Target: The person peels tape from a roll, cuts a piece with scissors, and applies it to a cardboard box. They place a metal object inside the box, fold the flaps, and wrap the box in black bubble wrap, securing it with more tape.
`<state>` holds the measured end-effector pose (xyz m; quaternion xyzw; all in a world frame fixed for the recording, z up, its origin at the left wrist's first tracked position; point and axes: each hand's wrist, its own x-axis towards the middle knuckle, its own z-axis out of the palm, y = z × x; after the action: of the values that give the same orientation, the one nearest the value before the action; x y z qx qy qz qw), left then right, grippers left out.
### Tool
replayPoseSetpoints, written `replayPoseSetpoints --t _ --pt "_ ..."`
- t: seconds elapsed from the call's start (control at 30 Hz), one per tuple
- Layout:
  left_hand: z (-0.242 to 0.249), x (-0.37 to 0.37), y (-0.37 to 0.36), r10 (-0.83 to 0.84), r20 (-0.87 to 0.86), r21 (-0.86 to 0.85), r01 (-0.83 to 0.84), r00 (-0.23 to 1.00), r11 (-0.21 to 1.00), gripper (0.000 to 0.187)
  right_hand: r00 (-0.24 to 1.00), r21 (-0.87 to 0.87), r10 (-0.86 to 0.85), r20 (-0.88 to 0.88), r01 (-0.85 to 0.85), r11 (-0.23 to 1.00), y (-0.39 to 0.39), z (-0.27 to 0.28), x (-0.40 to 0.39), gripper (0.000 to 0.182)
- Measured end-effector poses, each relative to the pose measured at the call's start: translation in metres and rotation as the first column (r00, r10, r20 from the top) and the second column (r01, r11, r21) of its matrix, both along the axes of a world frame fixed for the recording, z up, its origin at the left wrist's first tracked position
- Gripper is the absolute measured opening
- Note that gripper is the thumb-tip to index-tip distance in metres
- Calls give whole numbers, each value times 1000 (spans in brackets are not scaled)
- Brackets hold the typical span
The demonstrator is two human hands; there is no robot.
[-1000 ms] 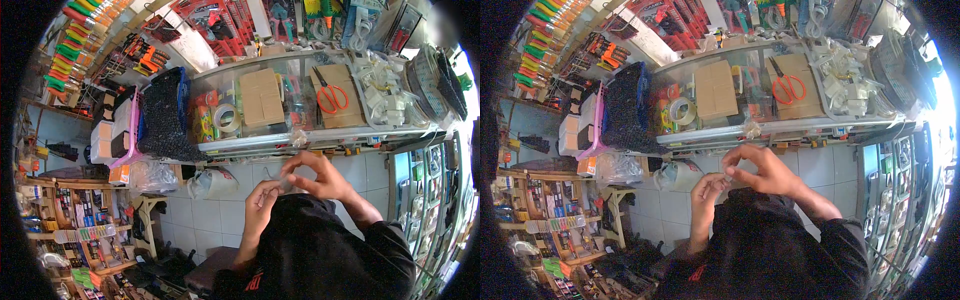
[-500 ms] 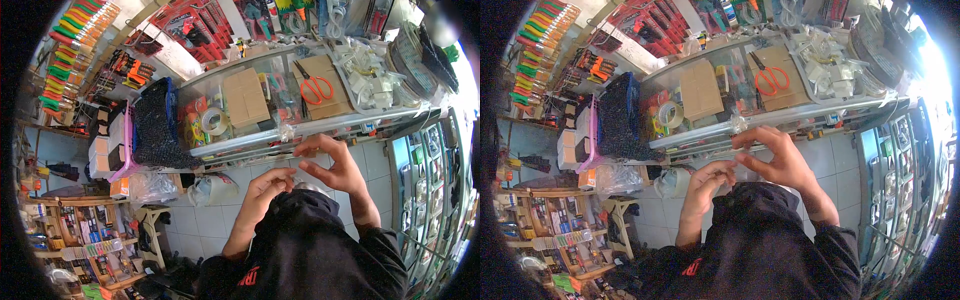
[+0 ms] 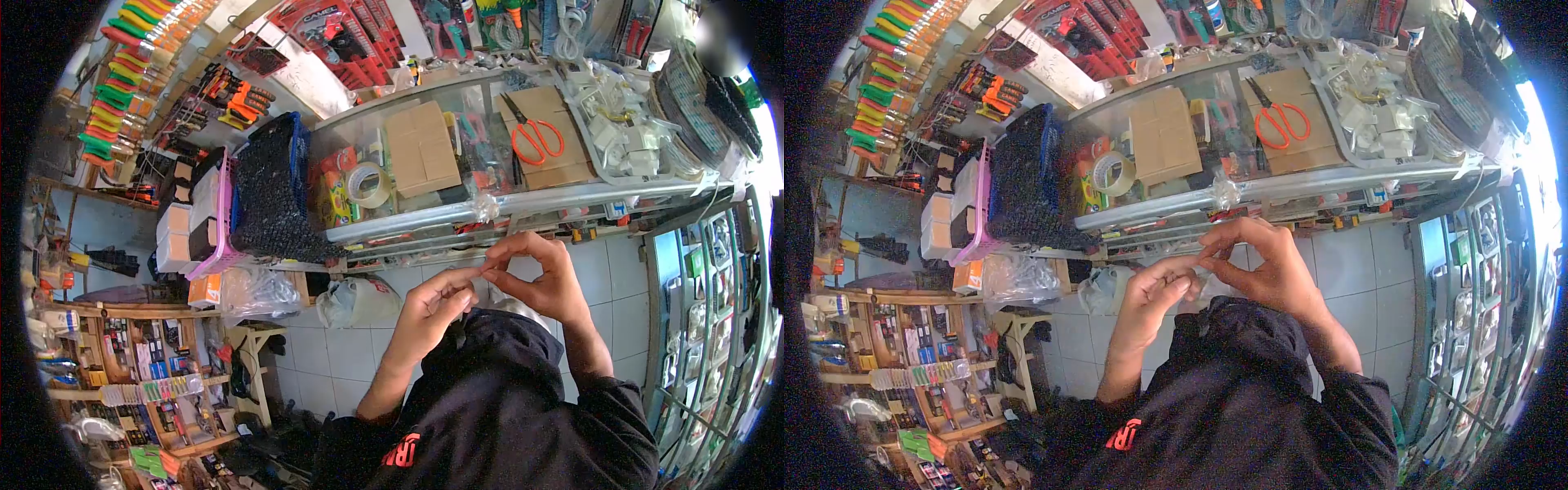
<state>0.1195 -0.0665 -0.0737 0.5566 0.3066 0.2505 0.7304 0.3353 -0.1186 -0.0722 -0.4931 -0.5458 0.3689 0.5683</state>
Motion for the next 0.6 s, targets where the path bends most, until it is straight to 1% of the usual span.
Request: replayPoseSetpoints --t 0.07,0.17,0.27,0.37,0.47,0.5,0.57,0.6 --pt "-1 -3 -1 5 13 48 -5 1000 999 37 999 -33 -5 -44 4 999 -1 2 -6 27" --pt "-2 -5 -3 53 -25 78 -51 998 996 38 998 -49 -4 -70 1 999 -1 2 -12 26" --pt "-11 -8 -2 121 36 71 -124 992 990 38 997 -47 4 -80 -8 999 -2 1 -18 25" --pt "-13 -4 -7 157 136 63 -167 978 984 36 996 -63 1 -86 -7 998 -4 1 -22 24" --pt "-15 -6 -10 168 93 183 -183 981 966 31 999 -51 -15 -44 13 999 -6 2 -26 21" --pt "-15 -7 -12 200 87 190 -213 976 958 28 999 -39 -25 -25 24 999 -7 2 -28 21" --pt "-15 -10 -12 259 78 207 -270 963 940 22 998 -32 -39 -49 38 999 -8 1 -31 19" --pt "-16 -12 -11 262 70 247 -271 963 930 19 997 -29 -43 -60 41 999 -9 -1 -32 18"
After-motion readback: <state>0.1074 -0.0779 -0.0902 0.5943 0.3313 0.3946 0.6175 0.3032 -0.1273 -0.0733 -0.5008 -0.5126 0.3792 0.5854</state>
